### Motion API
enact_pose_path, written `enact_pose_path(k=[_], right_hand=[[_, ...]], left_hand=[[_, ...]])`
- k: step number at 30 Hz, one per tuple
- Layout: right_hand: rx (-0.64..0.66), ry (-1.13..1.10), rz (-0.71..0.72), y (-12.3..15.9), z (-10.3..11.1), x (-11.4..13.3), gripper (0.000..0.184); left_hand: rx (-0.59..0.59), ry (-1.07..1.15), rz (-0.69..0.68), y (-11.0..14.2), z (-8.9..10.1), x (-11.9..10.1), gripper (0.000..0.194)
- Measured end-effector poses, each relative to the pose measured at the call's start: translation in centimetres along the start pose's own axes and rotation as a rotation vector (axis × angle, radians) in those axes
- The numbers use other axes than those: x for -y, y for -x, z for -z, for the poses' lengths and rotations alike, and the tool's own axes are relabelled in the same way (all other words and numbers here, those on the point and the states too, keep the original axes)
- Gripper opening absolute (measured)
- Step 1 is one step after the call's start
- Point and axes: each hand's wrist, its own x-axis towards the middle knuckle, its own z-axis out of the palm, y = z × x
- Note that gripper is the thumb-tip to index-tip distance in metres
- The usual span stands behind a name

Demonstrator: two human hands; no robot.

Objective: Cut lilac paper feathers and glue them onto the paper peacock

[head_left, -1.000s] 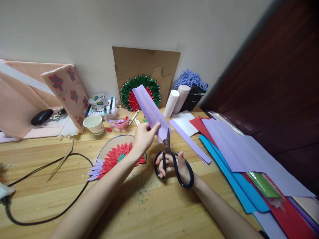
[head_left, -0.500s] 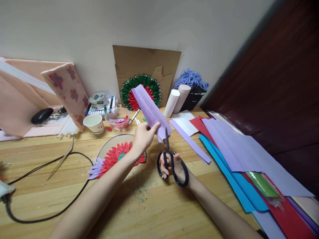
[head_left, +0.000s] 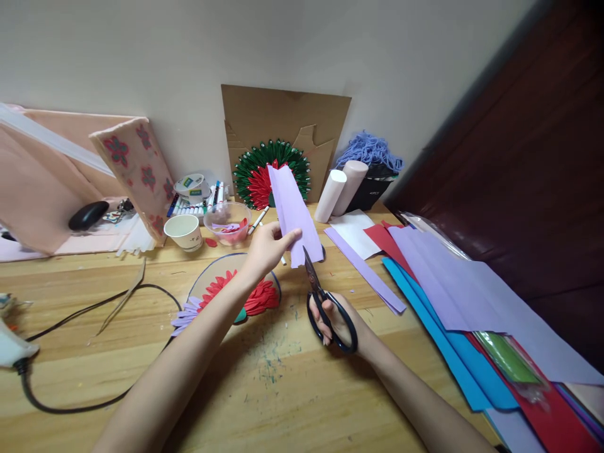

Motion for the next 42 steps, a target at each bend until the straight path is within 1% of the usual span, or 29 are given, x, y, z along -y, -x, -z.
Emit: enact_pose_path(k=[3,6,9,11,17,20,24,29,34,42], right_hand=[[0.046,0.012,0.023,0.1,0.1,-0.3,0.072],[0.091,-0.031,0.049,0.0,0.1,-0.9,0.075],[0.099,-0.068,0.067,0.0,0.1,-1.3,0.075],[0.094,-0.085,0.068,-0.1,0.0,-1.3,0.075],[0.074,-0.11,0.054,-0.2,-0.1,-1.2,0.071],[0.078,-0.111,0.033,-0.3,0.0,-1.2,0.07],[0.088,-0.095,0.039,-0.2,0.2,-1.2,0.068],[0.095,-0.085,0.023,-0.1,0.2,-0.9,0.067],[0.118,-0.092,0.015,0.0,0.2,-0.7,0.067],[0.129,-0.141,-0.036,-0.1,0.2,-0.6,0.065]], left_hand=[[0.018,0.03,-0.003,0.0,0.2,0.0,0.032],[0.075,0.01,-0.019,0.1,0.1,0.0,0.03],[0.136,-0.026,-0.037,0.3,-0.1,-0.1,0.029],[0.154,-0.018,-0.039,0.4,-0.3,-0.1,0.028],[0.168,-0.021,-0.036,0.5,-0.2,-0.1,0.027],[0.179,-0.009,-0.044,0.2,0.0,0.1,0.028],[0.197,-0.019,-0.04,-0.1,0.3,0.4,0.029],[0.219,-0.083,-0.025,0.0,0.8,-0.1,0.03],[0.227,-0.17,-0.044,0.1,1.3,-0.6,0.033],[0.263,-0.178,-0.04,0.1,1.5,-0.8,0.034]])
